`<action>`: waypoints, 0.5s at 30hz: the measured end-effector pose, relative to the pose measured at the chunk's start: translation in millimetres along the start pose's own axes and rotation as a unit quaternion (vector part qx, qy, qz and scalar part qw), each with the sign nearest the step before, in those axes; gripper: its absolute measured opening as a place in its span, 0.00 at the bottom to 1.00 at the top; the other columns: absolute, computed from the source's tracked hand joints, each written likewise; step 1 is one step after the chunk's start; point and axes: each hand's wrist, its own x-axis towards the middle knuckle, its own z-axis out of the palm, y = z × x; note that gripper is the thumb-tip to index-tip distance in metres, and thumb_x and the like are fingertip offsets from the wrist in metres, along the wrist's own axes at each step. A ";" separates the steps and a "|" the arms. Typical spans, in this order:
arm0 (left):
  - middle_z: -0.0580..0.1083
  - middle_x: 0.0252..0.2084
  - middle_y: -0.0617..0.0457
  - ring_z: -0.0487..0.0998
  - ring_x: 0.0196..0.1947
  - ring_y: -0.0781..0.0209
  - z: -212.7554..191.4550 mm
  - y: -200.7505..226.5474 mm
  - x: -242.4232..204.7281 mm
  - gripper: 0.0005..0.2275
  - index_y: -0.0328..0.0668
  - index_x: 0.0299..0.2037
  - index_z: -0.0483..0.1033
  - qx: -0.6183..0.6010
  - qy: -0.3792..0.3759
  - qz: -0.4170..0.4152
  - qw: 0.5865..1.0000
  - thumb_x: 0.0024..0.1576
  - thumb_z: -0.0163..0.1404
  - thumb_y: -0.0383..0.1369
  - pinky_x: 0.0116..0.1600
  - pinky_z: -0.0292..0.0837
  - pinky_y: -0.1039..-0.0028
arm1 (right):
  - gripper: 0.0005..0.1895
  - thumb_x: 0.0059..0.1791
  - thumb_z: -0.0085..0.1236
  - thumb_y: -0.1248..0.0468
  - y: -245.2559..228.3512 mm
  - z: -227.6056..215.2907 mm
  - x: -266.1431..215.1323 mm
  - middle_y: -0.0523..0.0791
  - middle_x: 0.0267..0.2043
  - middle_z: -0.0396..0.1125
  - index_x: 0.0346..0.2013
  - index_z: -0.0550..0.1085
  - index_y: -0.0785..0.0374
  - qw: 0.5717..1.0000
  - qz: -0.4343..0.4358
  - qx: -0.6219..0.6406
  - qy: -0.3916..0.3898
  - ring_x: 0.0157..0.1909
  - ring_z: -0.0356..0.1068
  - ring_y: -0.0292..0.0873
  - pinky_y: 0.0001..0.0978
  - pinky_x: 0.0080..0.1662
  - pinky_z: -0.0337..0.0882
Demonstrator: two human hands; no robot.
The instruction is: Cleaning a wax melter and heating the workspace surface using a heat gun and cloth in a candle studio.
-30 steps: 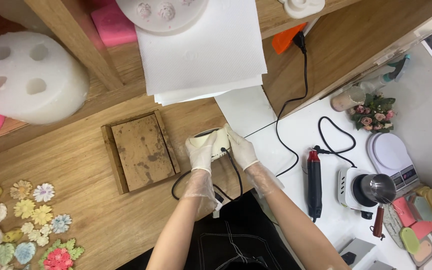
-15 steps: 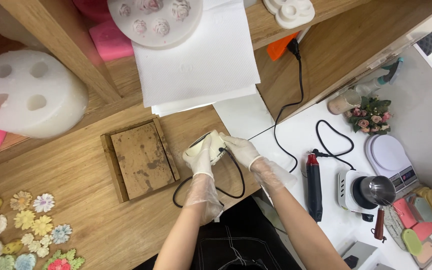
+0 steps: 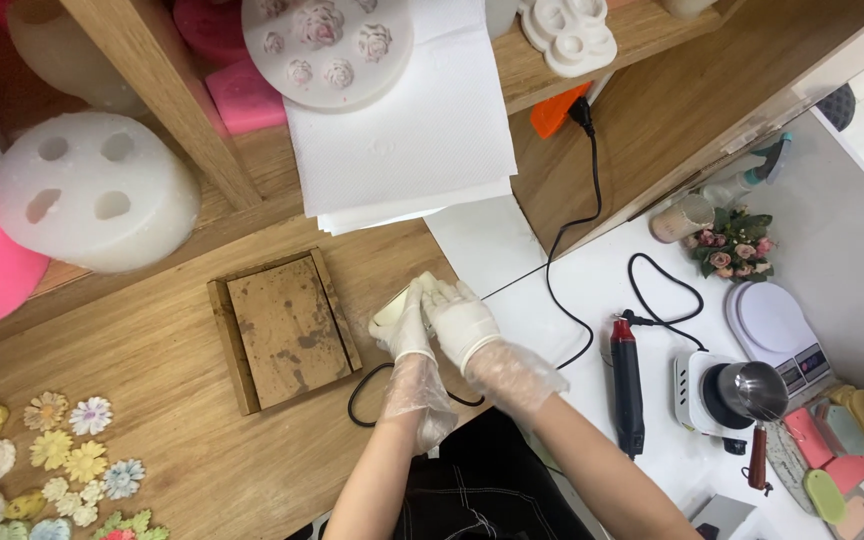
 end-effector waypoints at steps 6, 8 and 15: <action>0.64 0.60 0.39 0.76 0.55 0.50 4.0 -42.4 43.1 0.50 0.39 0.69 0.50 -0.009 0.015 0.117 0.993 0.38 0.70 0.43 0.52 0.81 0.68 | 0.31 0.48 0.44 0.66 -21.6 51.6 -29.8 0.57 0.69 0.61 0.66 0.62 0.74 0.988 0.026 -0.082 0.131 0.73 0.54 0.51 0.40 0.72 0.50; 0.62 0.61 0.39 0.74 0.57 0.49 3.6 -46.2 42.3 0.50 0.40 0.69 0.49 -0.017 0.028 0.120 0.992 0.40 0.71 0.42 0.54 0.79 0.68 | 0.31 0.49 0.45 0.66 -17.5 53.4 -36.9 0.57 0.68 0.61 0.67 0.62 0.72 0.988 0.010 -0.060 0.144 0.72 0.56 0.50 0.40 0.72 0.51; 0.62 0.63 0.43 0.72 0.59 0.49 -25.8 -40.2 9.1 0.51 0.48 0.71 0.49 -0.106 -0.064 0.125 0.984 0.35 0.68 0.40 0.57 0.79 0.60 | 0.25 0.51 0.46 0.66 -13.1 14.2 -65.1 0.47 0.68 0.64 0.64 0.70 0.57 0.981 0.028 0.190 0.039 0.69 0.62 0.45 0.35 0.71 0.56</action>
